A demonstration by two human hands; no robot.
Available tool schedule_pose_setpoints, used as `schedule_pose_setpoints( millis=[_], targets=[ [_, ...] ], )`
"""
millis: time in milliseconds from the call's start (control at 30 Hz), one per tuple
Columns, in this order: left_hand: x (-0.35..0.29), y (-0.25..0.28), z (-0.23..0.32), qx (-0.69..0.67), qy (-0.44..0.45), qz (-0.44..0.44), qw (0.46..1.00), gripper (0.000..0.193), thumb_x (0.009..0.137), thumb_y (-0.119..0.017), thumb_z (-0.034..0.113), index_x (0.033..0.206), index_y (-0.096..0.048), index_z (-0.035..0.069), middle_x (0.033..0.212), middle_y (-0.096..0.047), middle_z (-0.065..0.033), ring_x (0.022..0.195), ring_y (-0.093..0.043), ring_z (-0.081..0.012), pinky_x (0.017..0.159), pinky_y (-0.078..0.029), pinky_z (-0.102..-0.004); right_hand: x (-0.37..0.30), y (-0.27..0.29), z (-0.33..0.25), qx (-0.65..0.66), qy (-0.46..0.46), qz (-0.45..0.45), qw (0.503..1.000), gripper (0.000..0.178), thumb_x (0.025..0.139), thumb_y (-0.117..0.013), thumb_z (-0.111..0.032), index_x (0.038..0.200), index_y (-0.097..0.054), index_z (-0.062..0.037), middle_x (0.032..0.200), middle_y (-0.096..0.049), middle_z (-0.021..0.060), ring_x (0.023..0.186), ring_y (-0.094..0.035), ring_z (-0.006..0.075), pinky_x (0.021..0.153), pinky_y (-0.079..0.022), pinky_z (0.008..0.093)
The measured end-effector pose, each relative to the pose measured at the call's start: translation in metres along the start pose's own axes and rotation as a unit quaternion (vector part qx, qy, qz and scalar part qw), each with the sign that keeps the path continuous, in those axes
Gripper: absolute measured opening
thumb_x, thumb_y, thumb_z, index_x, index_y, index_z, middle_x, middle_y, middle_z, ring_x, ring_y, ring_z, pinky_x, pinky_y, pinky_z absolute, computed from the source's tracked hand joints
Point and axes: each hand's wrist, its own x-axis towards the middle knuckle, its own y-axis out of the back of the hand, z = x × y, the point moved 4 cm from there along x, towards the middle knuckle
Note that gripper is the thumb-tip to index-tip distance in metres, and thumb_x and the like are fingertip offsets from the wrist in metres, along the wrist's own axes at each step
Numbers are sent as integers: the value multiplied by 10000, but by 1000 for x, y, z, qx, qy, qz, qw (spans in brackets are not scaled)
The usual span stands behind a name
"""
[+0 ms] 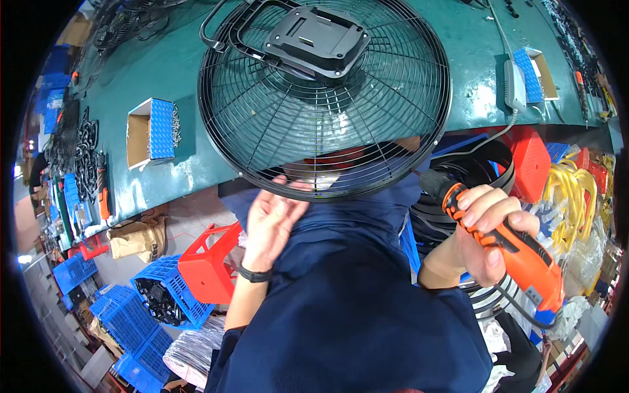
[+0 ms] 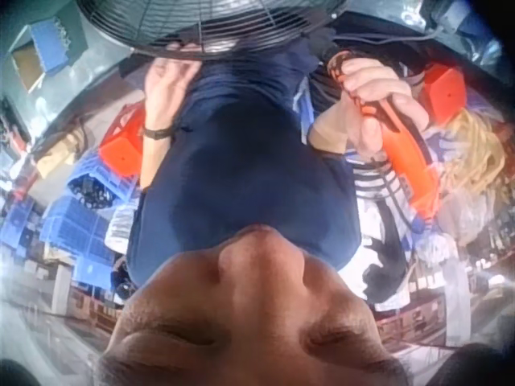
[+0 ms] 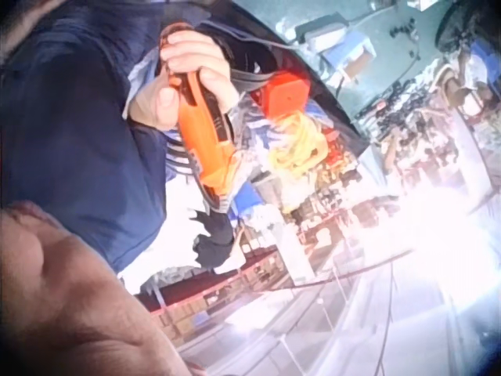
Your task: The recorder is assembling an industrial fan by attaching the grill using an electric screwdriver.
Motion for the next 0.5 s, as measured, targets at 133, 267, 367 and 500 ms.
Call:
schedule_pose_setpoints(
  millis=[133, 267, 367, 500],
  targets=[
    [2, -27, -30, -25, 20, -95, 995, 592, 851, -678, 122, 1354, -380, 27, 1388, -430, -203, 1297, -419, -349, 1090, -342, -483, -4, 3, -8, 14, 5, 8, 1000, 423, 790, -636, -193, 1129, -455, -16, 789, -548, 121, 662, -569, 240, 639, -502, 407],
    [17, -37, -36, -6, -35, -110, 993, 450, 883, -644, 118, 1270, -432, 30, 1298, -522, -186, 1233, -497, -334, 1040, -408, -472, -7, 4, -10, 20, 12, 22, 999, 425, 786, -637, -197, 1125, -457, -15, 770, -550, 121, 637, -570, 238, 630, -502, 403],
    [16, -24, -38, 6, -102, -88, 991, 349, 907, -618, 139, 1198, -455, 35, 1195, -580, -158, 1139, -570, -320, 974, -469, -453, -7, 2, -14, 9, 25, 24, 999, 411, 783, -639, -207, 1103, -462, -21, 751, -550, 113, 626, -565, 232, 617, -500, 397],
    [14, -9, -29, 0, -187, -23, 982, 289, 930, -593, 184, 1156, -448, 77, 1114, -606, -119, 1036, -615, -294, 895, -501, -427, -7, -2, -15, 15, 21, 22, 999, 434, 791, -653, -232, 1121, -465, -23, 765, -539, 100, 645, -569, 229, 607, -482, 392]
  ],
)
